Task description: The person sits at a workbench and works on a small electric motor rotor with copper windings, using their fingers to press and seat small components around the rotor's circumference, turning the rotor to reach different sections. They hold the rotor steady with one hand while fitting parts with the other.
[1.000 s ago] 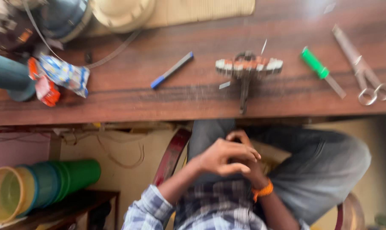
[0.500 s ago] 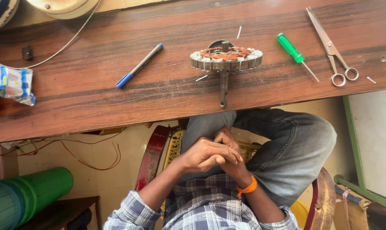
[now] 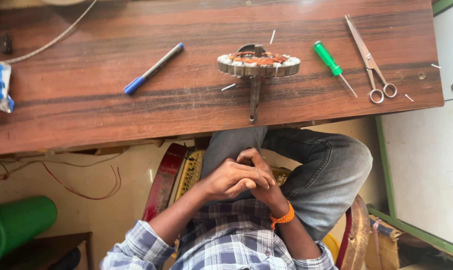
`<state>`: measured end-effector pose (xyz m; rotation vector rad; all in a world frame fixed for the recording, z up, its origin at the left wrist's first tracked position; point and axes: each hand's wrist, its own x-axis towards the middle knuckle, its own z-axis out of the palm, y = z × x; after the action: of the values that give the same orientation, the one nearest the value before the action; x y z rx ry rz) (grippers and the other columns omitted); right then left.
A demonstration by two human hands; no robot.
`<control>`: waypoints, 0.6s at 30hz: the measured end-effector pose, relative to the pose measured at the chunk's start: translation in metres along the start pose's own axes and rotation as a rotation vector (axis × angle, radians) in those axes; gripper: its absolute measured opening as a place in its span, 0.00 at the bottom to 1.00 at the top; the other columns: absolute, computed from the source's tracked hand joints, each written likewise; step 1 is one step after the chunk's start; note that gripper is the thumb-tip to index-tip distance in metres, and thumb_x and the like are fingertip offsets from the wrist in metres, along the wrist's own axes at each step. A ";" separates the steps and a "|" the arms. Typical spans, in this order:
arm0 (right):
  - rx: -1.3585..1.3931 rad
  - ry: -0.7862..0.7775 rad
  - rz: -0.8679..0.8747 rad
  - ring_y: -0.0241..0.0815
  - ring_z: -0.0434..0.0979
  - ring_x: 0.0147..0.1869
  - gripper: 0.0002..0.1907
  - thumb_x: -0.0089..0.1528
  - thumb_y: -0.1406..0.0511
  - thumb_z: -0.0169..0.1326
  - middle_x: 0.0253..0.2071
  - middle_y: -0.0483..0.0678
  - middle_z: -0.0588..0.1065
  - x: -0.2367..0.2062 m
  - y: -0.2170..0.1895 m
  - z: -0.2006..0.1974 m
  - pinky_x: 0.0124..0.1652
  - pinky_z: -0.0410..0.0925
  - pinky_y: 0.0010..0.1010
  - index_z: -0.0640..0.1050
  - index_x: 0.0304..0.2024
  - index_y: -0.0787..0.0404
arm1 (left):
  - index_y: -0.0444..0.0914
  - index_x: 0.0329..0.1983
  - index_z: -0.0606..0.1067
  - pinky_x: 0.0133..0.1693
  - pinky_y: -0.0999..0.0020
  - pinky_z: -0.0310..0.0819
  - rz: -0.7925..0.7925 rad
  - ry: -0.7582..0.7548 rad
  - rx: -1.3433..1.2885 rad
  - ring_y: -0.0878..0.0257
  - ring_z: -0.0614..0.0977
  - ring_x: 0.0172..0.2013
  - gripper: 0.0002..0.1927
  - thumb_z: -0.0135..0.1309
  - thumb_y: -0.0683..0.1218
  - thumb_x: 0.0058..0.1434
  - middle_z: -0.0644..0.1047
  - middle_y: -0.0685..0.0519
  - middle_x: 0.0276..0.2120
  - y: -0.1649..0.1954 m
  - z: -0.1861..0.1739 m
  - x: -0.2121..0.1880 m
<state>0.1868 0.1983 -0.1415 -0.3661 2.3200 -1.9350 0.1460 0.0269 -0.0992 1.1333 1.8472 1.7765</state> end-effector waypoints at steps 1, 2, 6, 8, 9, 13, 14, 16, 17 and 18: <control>0.015 -0.028 0.012 0.36 0.69 0.42 0.13 0.57 0.69 0.56 0.38 0.45 0.67 -0.001 0.002 -0.001 0.42 0.66 0.29 0.69 0.42 0.63 | 0.39 0.46 0.79 0.48 0.61 0.81 -0.002 0.008 -0.025 0.49 0.85 0.44 0.20 0.41 0.56 0.76 0.83 0.51 0.48 0.000 0.000 0.000; 0.007 -0.006 0.064 0.36 0.69 0.41 0.11 0.58 0.68 0.56 0.36 0.45 0.67 -0.002 0.004 -0.001 0.41 0.66 0.29 0.69 0.40 0.63 | 0.39 0.46 0.78 0.48 0.60 0.81 -0.001 0.011 -0.048 0.49 0.85 0.45 0.20 0.41 0.56 0.77 0.83 0.51 0.47 0.001 -0.001 0.000; -0.008 0.056 0.042 0.35 0.67 0.39 0.10 0.62 0.66 0.57 0.34 0.45 0.65 0.000 0.011 0.009 0.40 0.65 0.28 0.68 0.37 0.61 | 0.39 0.46 0.78 0.48 0.60 0.81 0.019 0.003 0.009 0.50 0.85 0.46 0.20 0.40 0.56 0.76 0.83 0.52 0.47 0.005 -0.006 0.001; -0.018 0.052 -0.038 0.34 0.66 0.39 0.10 0.62 0.65 0.56 0.35 0.44 0.65 0.002 0.014 0.010 0.41 0.64 0.27 0.68 0.39 0.61 | 0.39 0.46 0.79 0.48 0.60 0.82 0.008 0.022 0.049 0.50 0.86 0.46 0.20 0.41 0.56 0.76 0.83 0.52 0.46 0.007 -0.008 0.001; -0.022 0.043 -0.055 0.34 0.67 0.39 0.10 0.63 0.64 0.55 0.35 0.44 0.66 0.002 0.016 0.010 0.41 0.64 0.26 0.68 0.40 0.62 | 0.40 0.45 0.79 0.48 0.61 0.82 0.003 0.033 0.069 0.51 0.86 0.45 0.20 0.42 0.56 0.76 0.83 0.52 0.45 0.007 -0.008 0.001; 0.082 0.065 -0.005 0.35 0.66 0.39 0.09 0.64 0.64 0.56 0.34 0.44 0.66 0.002 0.024 0.016 0.39 0.64 0.27 0.70 0.39 0.60 | 0.39 0.46 0.79 0.49 0.60 0.81 -0.010 0.029 0.010 0.50 0.86 0.47 0.22 0.40 0.57 0.76 0.83 0.51 0.45 0.004 -0.012 0.002; 0.090 0.066 0.032 0.36 0.67 0.38 0.09 0.65 0.64 0.56 0.34 0.44 0.67 0.003 0.026 0.019 0.39 0.64 0.28 0.70 0.38 0.61 | 0.39 0.46 0.79 0.49 0.61 0.81 -0.017 0.026 0.010 0.51 0.86 0.47 0.23 0.39 0.58 0.76 0.83 0.51 0.45 0.002 -0.013 0.002; 0.102 0.068 0.108 0.36 0.68 0.37 0.10 0.66 0.64 0.57 0.32 0.44 0.68 0.006 0.030 0.025 0.38 0.65 0.29 0.70 0.38 0.61 | 0.38 0.45 0.78 0.50 0.61 0.81 -0.019 0.024 0.031 0.50 0.86 0.48 0.23 0.39 0.58 0.76 0.83 0.51 0.46 0.002 -0.016 0.001; 0.078 0.074 0.030 0.36 0.69 0.40 0.10 0.64 0.64 0.57 0.35 0.45 0.68 0.008 0.032 0.026 0.40 0.65 0.29 0.70 0.40 0.62 | 0.37 0.45 0.78 0.50 0.61 0.81 -0.013 0.029 0.056 0.50 0.85 0.48 0.23 0.39 0.58 0.76 0.83 0.51 0.46 0.003 -0.017 -0.001; 0.057 0.079 -0.050 0.36 0.69 0.42 0.11 0.63 0.65 0.56 0.38 0.45 0.68 0.009 0.033 0.027 0.42 0.65 0.29 0.69 0.42 0.63 | 0.37 0.45 0.77 0.50 0.60 0.80 -0.010 0.035 0.083 0.50 0.85 0.49 0.23 0.39 0.58 0.77 0.84 0.50 0.46 0.003 -0.019 -0.002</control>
<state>0.1802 0.1761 -0.1780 -0.3513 2.3183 -2.0704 0.1349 0.0122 -0.0938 1.1275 1.9596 1.7399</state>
